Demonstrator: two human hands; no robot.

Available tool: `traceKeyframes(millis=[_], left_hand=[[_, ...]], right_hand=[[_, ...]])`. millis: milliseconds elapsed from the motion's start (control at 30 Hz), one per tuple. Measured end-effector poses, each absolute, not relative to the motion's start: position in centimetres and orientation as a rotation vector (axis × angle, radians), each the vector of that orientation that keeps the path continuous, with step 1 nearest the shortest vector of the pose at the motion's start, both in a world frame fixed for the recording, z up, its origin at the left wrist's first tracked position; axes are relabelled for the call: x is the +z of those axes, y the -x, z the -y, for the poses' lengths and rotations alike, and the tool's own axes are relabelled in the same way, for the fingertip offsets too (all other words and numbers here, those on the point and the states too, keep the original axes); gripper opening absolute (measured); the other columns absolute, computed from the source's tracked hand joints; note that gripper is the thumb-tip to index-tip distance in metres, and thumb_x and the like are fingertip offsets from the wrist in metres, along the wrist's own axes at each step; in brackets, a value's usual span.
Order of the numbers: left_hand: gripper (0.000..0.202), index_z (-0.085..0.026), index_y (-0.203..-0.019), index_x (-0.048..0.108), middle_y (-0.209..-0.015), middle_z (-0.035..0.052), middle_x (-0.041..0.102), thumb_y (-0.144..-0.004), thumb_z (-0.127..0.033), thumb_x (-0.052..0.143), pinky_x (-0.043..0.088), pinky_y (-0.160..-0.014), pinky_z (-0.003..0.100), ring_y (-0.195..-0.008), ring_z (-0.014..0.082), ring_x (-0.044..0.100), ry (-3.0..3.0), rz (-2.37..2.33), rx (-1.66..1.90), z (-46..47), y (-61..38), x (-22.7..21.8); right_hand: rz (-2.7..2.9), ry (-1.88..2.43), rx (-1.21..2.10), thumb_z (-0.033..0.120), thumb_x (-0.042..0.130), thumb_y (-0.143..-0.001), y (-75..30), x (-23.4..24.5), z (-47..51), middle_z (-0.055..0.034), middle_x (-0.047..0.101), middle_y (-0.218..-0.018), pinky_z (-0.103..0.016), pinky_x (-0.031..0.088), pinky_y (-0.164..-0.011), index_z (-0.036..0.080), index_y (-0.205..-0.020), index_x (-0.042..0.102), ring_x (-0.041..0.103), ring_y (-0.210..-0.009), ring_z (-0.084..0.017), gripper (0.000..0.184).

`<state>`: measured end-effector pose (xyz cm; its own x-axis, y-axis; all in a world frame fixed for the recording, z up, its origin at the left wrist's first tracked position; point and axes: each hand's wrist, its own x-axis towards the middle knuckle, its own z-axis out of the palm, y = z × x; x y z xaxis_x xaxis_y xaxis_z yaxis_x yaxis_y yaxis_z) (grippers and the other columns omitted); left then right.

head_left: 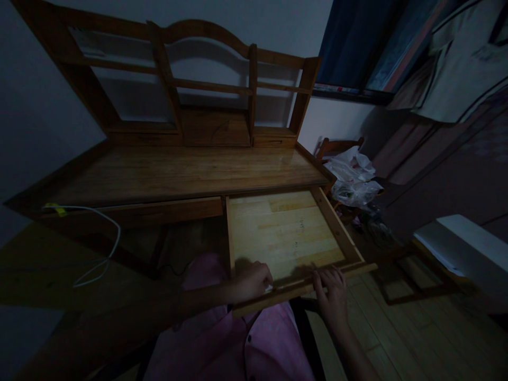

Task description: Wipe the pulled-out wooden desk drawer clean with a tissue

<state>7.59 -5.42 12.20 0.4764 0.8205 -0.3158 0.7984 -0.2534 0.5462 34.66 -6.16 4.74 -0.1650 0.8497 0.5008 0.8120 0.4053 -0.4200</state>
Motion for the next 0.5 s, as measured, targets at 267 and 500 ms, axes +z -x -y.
traceKeyframes(millis=[267,500], left_hand=[[0.035,-0.021,-0.096,0.077,-0.100,0.0063,0.078,-0.075,-0.007,0.052,0.046,-0.065,0.025,-0.079,0.0161,0.068,-2.039,-1.335,0.076,4.4,-10.7,11.3],[0.033,-0.018,-0.098,0.076,-0.102,0.0066,0.077,-0.080,-0.009,0.051,0.049,-0.074,0.025,-0.086,0.0149,0.068,-1.896,-1.310,0.223,3.4,-13.2,10.0]], right_hand=[[1.994,1.407,0.059,0.031,0.045,-0.098,-34.7,4.5,6.1,-0.0040,0.071,-0.085,-0.049,0.037,-0.101,0.024,-0.088,0.068,0.061,-0.085,-0.022,0.026],[2.007,1.399,0.079,0.030,0.047,-0.097,-35.1,4.0,6.0,-0.0044,0.070,-0.084,-0.050,0.036,-0.101,0.023,-0.087,0.066,0.060,-0.084,-0.023,0.024]])
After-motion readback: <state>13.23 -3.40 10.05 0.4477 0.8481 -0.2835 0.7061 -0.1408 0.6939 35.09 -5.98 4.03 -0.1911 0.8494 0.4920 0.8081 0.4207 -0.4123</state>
